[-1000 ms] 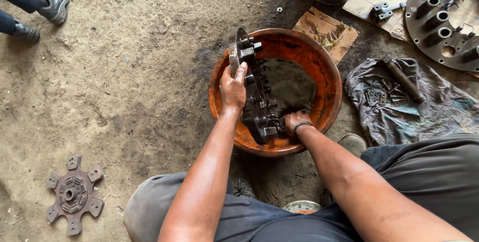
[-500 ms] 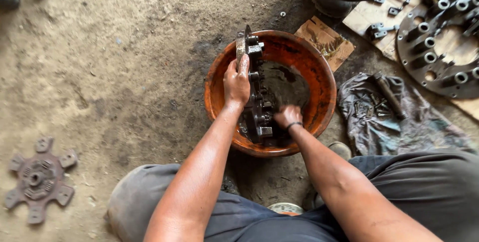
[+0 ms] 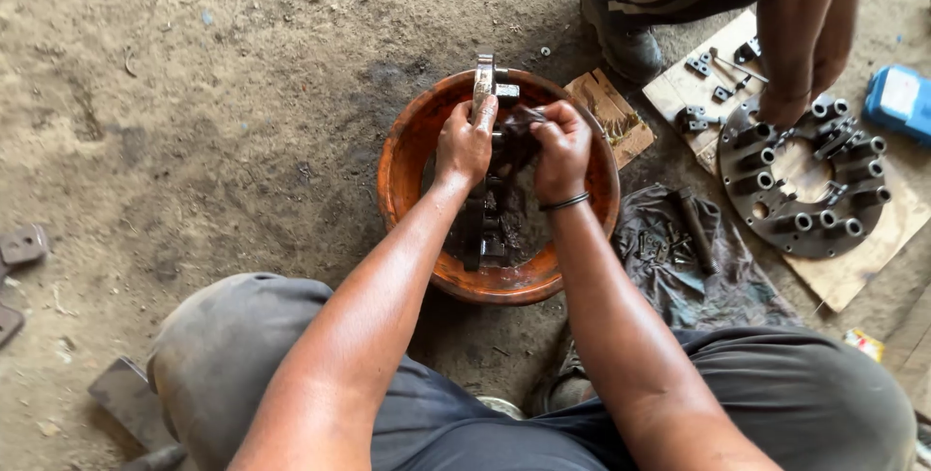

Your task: The person sits on the ground and scrubs a large metal mechanical part in a basin of dark liquid using a brush. The person repeatedly dips the part and scrubs different surfaces while other parts and tools are visible nearby.

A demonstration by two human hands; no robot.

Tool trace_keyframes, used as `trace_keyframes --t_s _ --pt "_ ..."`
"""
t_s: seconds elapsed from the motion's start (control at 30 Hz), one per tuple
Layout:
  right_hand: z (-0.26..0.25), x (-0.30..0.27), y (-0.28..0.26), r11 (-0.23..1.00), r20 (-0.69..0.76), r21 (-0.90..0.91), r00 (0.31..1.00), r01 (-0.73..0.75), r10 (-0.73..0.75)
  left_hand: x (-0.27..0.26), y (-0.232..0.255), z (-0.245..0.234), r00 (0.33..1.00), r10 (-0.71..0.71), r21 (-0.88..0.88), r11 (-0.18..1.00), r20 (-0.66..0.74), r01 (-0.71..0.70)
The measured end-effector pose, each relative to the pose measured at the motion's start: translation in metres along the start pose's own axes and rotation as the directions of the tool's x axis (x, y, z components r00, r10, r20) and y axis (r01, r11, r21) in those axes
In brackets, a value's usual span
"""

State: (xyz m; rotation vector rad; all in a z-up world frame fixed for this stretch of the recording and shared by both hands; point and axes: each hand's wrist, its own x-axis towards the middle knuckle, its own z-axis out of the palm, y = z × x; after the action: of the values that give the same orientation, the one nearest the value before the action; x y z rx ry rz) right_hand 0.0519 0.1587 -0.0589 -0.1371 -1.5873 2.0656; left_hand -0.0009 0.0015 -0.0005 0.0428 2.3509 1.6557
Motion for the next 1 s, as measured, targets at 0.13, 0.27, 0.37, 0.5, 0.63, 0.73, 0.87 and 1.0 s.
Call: trace_keyframes --t_s 0.13,0.27,0.37,0.5,0.63,0.73,0.87,1.0 --pt "0.043 -0.025 -0.020 0.726 0.179 -0.656 0.977 0.209 -0.120 0.001 -0.001 0.002 0.999 0.034 -0.015 0.999 -0.025 -0.034" --pt "0.058 -0.045 -0.026 0.616 0.183 -0.710 0.934 0.340 -0.306 0.003 -0.003 0.004 1.000 -0.026 -0.079 0.996 0.013 0.026" --pt "0.055 -0.048 -0.027 0.601 0.247 -0.699 0.920 0.387 -0.304 0.005 -0.007 0.003 1.000 0.022 -0.030 0.999 -0.014 -0.023" --pt "0.050 -0.048 -0.021 0.534 0.324 -0.735 0.908 0.418 -0.266 0.005 -0.009 0.004 0.999 0.049 -0.033 0.998 -0.024 -0.049" --pt "0.049 -0.046 -0.010 0.583 0.246 -0.738 0.940 0.341 -0.238 0.000 -0.010 0.007 1.000 0.023 -0.025 0.999 -0.003 -0.023" --pt "0.049 -0.043 -0.004 0.588 0.169 -0.772 0.970 0.241 -0.176 -0.002 -0.009 0.007 1.000 0.009 -0.032 0.999 0.004 -0.009" --pt "0.047 -0.033 0.003 0.616 0.015 -0.787 0.999 0.031 -0.030 -0.004 -0.005 0.008 0.999 0.035 -0.048 0.998 -0.019 -0.036" --pt "0.040 -0.012 0.012 0.638 -0.083 -0.754 0.987 -0.154 0.140 -0.009 -0.004 0.007 1.000 0.018 -0.003 1.000 0.017 -0.018"
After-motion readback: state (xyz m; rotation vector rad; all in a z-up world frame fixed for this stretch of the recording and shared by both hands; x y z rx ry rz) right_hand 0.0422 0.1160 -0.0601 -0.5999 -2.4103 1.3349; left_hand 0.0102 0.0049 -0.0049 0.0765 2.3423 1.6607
